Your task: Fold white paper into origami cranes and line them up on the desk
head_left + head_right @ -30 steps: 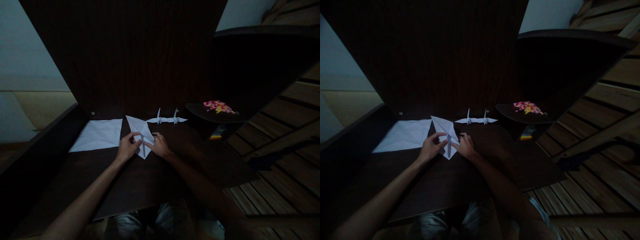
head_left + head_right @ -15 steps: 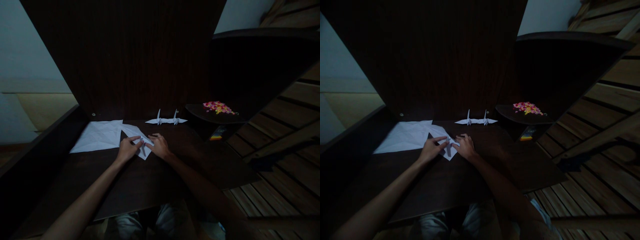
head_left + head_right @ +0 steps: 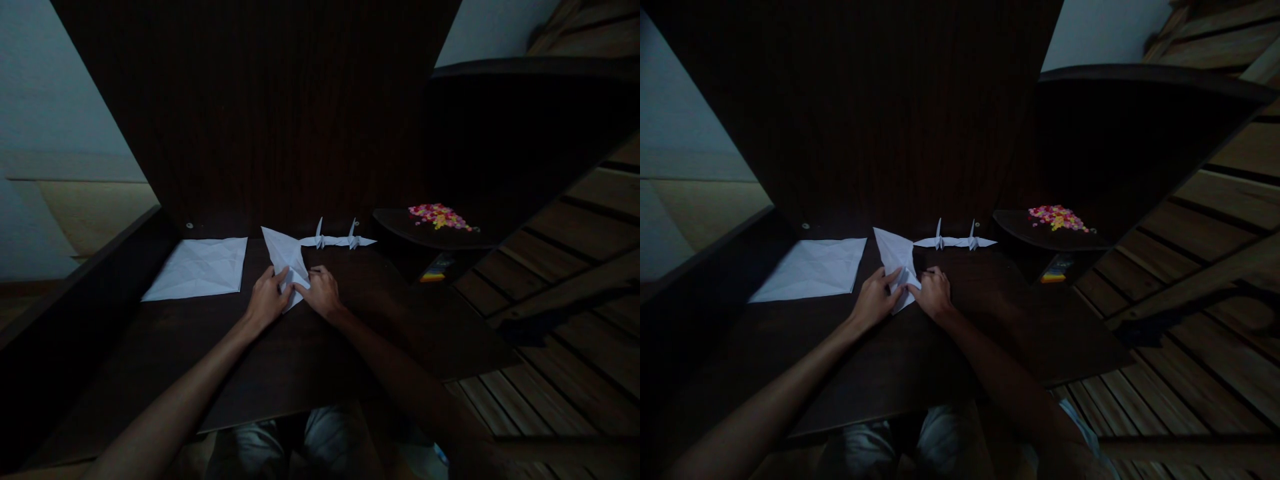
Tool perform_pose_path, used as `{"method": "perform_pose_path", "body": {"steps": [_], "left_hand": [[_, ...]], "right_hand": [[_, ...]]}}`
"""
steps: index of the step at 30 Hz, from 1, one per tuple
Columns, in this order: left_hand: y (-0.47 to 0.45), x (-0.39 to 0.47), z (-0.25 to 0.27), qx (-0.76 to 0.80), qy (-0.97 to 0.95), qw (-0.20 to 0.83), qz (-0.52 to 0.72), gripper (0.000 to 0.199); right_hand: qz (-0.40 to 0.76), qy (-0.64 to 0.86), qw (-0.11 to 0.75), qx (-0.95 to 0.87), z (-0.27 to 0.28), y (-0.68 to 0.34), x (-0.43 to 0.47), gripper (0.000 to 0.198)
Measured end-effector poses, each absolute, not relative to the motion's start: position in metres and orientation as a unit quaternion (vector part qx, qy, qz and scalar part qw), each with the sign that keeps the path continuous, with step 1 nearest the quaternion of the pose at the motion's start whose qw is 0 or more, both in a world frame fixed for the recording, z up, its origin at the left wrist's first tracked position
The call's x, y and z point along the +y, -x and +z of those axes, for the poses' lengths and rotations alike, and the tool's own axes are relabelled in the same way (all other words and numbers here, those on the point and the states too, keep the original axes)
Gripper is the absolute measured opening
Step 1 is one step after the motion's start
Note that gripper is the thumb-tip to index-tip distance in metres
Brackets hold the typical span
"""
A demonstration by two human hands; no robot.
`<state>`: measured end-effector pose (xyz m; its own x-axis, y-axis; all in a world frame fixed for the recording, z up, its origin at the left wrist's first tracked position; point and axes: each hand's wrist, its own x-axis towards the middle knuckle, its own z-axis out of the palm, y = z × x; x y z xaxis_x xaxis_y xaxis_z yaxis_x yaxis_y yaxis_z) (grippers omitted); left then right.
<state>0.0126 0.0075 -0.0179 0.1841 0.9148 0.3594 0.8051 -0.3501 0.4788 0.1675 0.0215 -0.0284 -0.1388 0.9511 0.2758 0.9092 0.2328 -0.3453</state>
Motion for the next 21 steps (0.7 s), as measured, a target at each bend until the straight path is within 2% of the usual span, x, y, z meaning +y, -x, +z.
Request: {"method": "perform_pose_path", "body": {"steps": [6,13,21], "left_hand": [[-0.013,0.007,-0.015,0.571,-0.753,0.117,0.306,0.043],[-0.002,0.012,-0.01,0.581,-0.73,0.18,0.311,0.031],[0.005,0.013,-0.011,0.587,-0.719,0.224,0.296,0.037]], "right_hand": [[0.044,0.628,0.226,-0.743,-0.031,-0.167,0.023,0.038],[0.043,0.615,0.228,-0.754,-0.028,-0.168,0.023,0.039],[0.038,0.616,0.229,-0.753,-0.028,-0.167,0.021,0.037]]}}
